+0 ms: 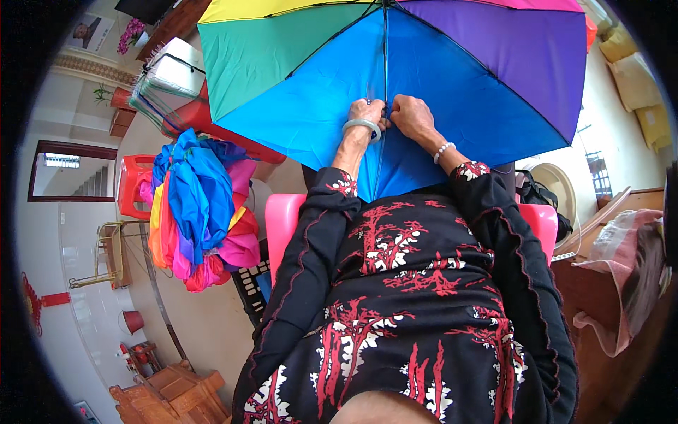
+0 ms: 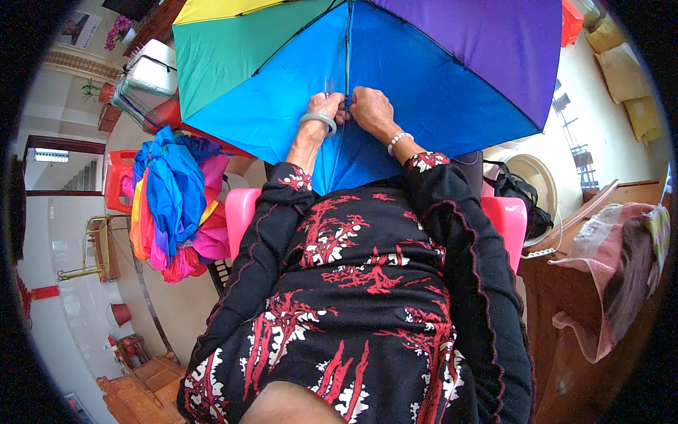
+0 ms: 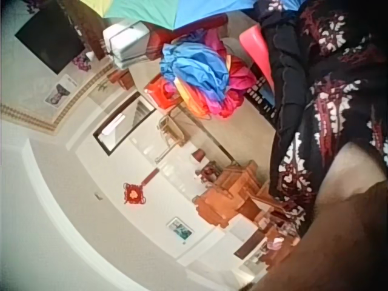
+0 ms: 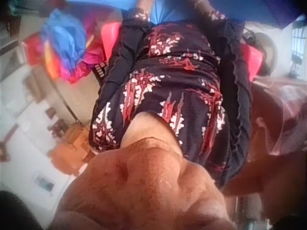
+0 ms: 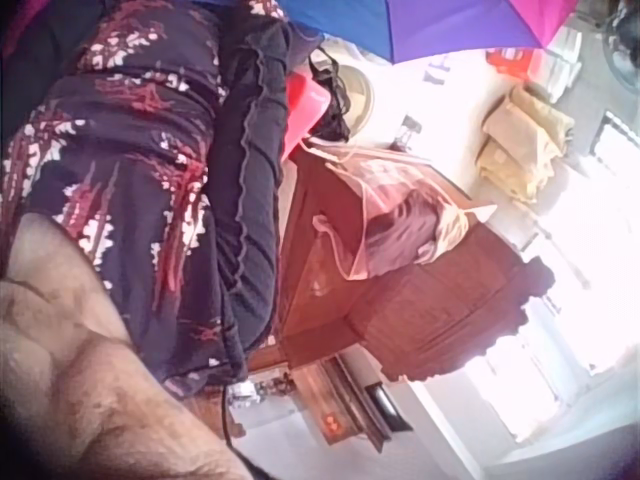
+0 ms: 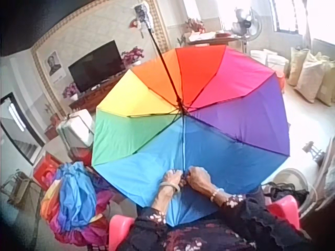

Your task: Repairing a colorful umbrella by sewing the fabric to the ribs and trimming excess thread.

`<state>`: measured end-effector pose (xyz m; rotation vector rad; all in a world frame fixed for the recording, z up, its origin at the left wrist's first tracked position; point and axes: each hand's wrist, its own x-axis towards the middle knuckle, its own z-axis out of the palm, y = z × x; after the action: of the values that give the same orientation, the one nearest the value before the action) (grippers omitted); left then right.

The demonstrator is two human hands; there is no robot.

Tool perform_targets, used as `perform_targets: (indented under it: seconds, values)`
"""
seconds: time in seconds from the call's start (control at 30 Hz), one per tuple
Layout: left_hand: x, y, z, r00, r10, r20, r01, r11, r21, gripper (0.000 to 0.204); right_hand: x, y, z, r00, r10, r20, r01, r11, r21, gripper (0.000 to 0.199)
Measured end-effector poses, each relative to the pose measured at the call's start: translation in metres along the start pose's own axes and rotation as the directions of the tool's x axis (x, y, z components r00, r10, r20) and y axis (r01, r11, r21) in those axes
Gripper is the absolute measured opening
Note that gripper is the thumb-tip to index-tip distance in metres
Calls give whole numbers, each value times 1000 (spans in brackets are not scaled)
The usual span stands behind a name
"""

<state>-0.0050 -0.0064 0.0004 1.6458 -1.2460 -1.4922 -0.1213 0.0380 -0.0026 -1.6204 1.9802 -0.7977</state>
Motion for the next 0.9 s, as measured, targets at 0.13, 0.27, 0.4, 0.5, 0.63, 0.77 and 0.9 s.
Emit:
perform_targets:
  seconds: [0.13,0.27,0.4,0.5,0.63,0.77,0.9]
  values:
    - [0,-1,0,1000,-9,17,11,993,-117,11,0,1,0,1000,-3,-3,3,1000,11,12]
    - [0,-3,0,1000,-11,21,13,994,-111,11,5,3,6,998,-60,-18,61,996,72,11]
    - [9,-12,-2,999,45,23,-46,999,28,15,9,5,5,998,-17,64,-8,926,379,10]
    - [9,-10,-2,995,88,40,-94,981,171,18,10,9,5,997,-20,81,-24,863,505,11]
    - [2,-5,-2,996,83,24,-86,971,221,22,8,10,4,995,-92,35,61,854,516,14]
    - [-9,4,-3,996,86,20,-89,959,269,22,3,5,-1,990,-130,60,78,842,534,18]
    - [6,-10,-5,994,106,21,-108,968,226,22,1,2,0,985,-167,50,118,849,514,18]
